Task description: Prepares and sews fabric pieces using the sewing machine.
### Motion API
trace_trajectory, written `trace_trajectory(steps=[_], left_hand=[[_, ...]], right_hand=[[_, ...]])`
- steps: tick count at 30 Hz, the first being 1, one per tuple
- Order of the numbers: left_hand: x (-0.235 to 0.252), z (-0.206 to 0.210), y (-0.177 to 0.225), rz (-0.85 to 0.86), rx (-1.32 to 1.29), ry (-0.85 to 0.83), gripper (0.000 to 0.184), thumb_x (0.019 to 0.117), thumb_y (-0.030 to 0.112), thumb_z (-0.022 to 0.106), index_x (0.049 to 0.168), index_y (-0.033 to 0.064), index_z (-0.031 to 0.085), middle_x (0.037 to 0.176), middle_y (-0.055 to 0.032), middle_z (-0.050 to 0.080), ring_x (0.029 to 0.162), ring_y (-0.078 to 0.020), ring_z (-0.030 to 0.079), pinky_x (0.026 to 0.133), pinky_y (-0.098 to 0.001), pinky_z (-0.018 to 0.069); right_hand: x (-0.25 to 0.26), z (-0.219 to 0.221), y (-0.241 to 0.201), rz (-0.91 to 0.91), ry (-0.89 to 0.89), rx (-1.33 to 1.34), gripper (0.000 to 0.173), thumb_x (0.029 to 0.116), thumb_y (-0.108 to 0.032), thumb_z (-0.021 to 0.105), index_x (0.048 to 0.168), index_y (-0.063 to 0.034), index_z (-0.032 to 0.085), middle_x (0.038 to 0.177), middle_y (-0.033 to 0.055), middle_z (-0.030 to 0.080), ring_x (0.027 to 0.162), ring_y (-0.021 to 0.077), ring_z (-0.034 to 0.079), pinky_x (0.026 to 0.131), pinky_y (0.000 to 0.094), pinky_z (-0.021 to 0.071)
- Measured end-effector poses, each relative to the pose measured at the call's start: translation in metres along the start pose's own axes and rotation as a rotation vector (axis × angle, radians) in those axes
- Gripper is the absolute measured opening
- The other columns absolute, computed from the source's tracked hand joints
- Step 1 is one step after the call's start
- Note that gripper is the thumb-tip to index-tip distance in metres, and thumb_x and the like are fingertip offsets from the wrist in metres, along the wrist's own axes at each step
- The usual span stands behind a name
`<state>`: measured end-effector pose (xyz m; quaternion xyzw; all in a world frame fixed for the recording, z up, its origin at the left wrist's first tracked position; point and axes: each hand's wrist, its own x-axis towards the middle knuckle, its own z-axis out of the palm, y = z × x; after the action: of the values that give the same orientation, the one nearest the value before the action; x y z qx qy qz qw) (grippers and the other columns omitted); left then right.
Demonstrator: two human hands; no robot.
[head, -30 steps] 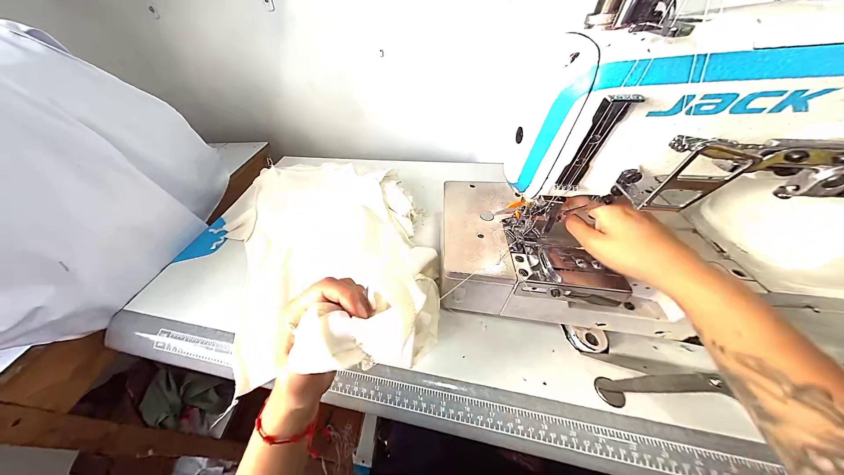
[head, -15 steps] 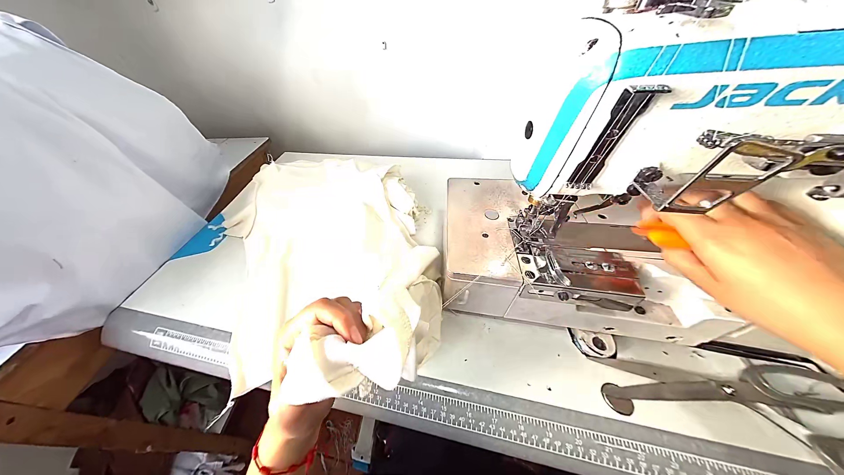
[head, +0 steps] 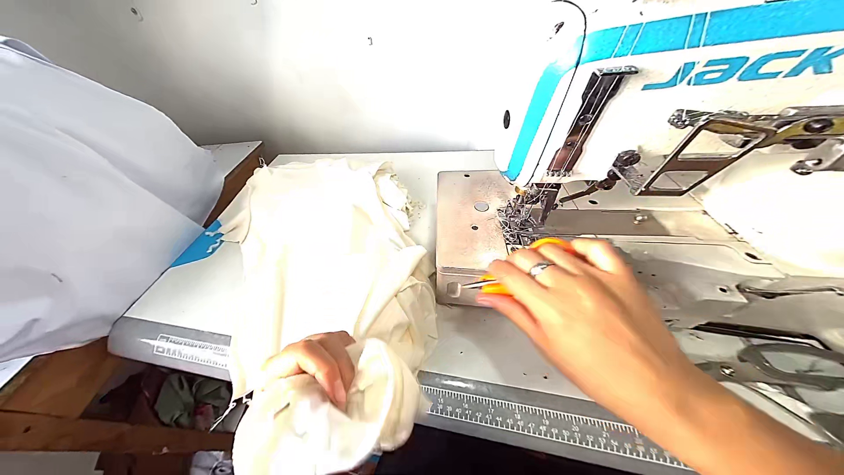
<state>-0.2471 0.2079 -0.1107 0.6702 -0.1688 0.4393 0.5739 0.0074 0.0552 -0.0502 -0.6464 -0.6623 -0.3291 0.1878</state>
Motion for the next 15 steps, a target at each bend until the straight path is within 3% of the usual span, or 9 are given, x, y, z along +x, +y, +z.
trace_trajectory(steps=[3, 5, 6, 7, 9, 10, 12, 14, 15], left_hand=[[-0.018, -0.021, 0.027, -0.276, 0.012, -0.307, 0.040, 0.1048, 0.047, 0.049, 0.122, 0.0147, 0.066, 0.122, -0.0028, 0.068, 0.125, -0.0180, 0.059, 0.115, -0.0409, 0.0406], [-0.034, -0.030, 0.037, -0.397, 0.155, -0.224, 0.044, 0.1025, 0.052, 0.053, 0.134, 0.0229, 0.061, 0.139, 0.0005, 0.063, 0.134, -0.0186, 0.055, 0.114, -0.0396, 0.0440], [-0.042, -0.030, 0.034, -0.430, 0.330, -0.083, 0.044, 0.1008, 0.051, 0.053, 0.137, 0.0253, 0.059, 0.138, 0.0036, 0.063, 0.128, -0.0146, 0.059, 0.107, -0.0348, 0.0492], [-0.047, -0.026, 0.029, -0.490, 0.573, 0.072, 0.045, 0.0987, 0.047, 0.055, 0.136, 0.0219, 0.059, 0.134, 0.0034, 0.065, 0.117, -0.0114, 0.063, 0.096, -0.0304, 0.0532], [-0.046, -0.004, 0.014, -0.650, 1.034, 0.233, 0.050, 0.0964, 0.044, 0.061, 0.128, 0.0053, 0.066, 0.114, -0.0064, 0.069, 0.098, -0.0188, 0.064, 0.084, -0.0393, 0.0533], [-0.045, 0.005, 0.004, -0.642, 1.181, 0.267, 0.044, 0.0954, 0.042, 0.062, 0.116, 0.0042, 0.071, 0.103, -0.0070, 0.071, 0.092, -0.0194, 0.066, 0.082, -0.0401, 0.0538], [-0.041, 0.015, -0.005, -0.518, 1.249, 0.365, 0.029, 0.0991, 0.029, 0.058, 0.104, 0.0040, 0.072, 0.089, -0.0009, 0.069, 0.081, -0.0055, 0.065, 0.076, -0.0220, 0.0545], [-0.033, 0.018, -0.002, -0.361, 1.100, 0.455, 0.023, 0.1044, 0.017, 0.051, 0.109, -0.0022, 0.064, 0.085, 0.0014, 0.066, 0.077, 0.0026, 0.063, 0.073, -0.0138, 0.0544], [-0.026, 0.019, 0.003, -0.315, 1.013, 0.440, 0.021, 0.1063, 0.015, 0.047, 0.111, 0.0000, 0.060, 0.082, 0.0047, 0.063, 0.073, 0.0049, 0.061, 0.069, -0.0119, 0.0529]], right_hand=[[-0.014, -0.021, 0.031, 0.124, -0.054, -0.010, 0.046, 0.1009, -0.048, 0.048, 0.103, -0.0085, 0.073, 0.088, 0.0119, 0.070, 0.083, 0.0342, 0.069, 0.076, 0.0563, 0.0493], [-0.025, -0.027, 0.063, 0.213, -0.119, -0.036, 0.054, 0.1008, -0.047, 0.052, 0.122, 0.0004, 0.066, 0.084, 0.0226, 0.068, 0.075, 0.0467, 0.067, 0.067, 0.0645, 0.0496], [-0.030, -0.025, 0.080, 0.255, -0.136, -0.053, 0.055, 0.1015, -0.046, 0.053, 0.125, 0.0033, 0.062, 0.082, 0.0268, 0.066, 0.073, 0.0517, 0.066, 0.066, 0.0676, 0.0483], [-0.031, -0.021, 0.094, 0.282, -0.129, -0.069, 0.052, 0.1019, -0.042, 0.055, 0.121, 0.0059, 0.061, 0.081, 0.0304, 0.064, 0.075, 0.0557, 0.064, 0.067, 0.0699, 0.0468], [-0.029, -0.012, 0.114, 0.323, -0.133, -0.114, 0.046, 0.1016, -0.036, 0.061, 0.114, 0.0081, 0.064, 0.089, 0.0333, 0.065, 0.087, 0.0571, 0.065, 0.078, 0.0719, 0.0444], [-0.026, -0.008, 0.118, 0.347, -0.143, -0.134, 0.040, 0.1003, -0.031, 0.065, 0.113, 0.0068, 0.067, 0.092, 0.0327, 0.067, 0.093, 0.0560, 0.065, 0.087, 0.0730, 0.0417], [-0.021, -0.003, 0.119, 0.383, -0.142, -0.146, 0.032, 0.0975, -0.026, 0.071, 0.112, 0.0026, 0.072, 0.098, 0.0309, 0.069, 0.101, 0.0551, 0.064, 0.096, 0.0750, 0.0352], [-0.021, -0.008, 0.101, 0.355, -0.057, -0.047, 0.032, 0.1016, -0.025, 0.063, 0.116, 0.0028, 0.073, 0.107, 0.0311, 0.068, 0.110, 0.0563, 0.060, 0.098, 0.0760, 0.0330], [-0.019, -0.013, 0.080, 0.311, 0.012, 0.051, 0.037, 0.1032, -0.028, 0.057, 0.117, 0.0021, 0.073, 0.113, 0.0285, 0.068, 0.114, 0.0529, 0.059, 0.097, 0.0724, 0.0367]])
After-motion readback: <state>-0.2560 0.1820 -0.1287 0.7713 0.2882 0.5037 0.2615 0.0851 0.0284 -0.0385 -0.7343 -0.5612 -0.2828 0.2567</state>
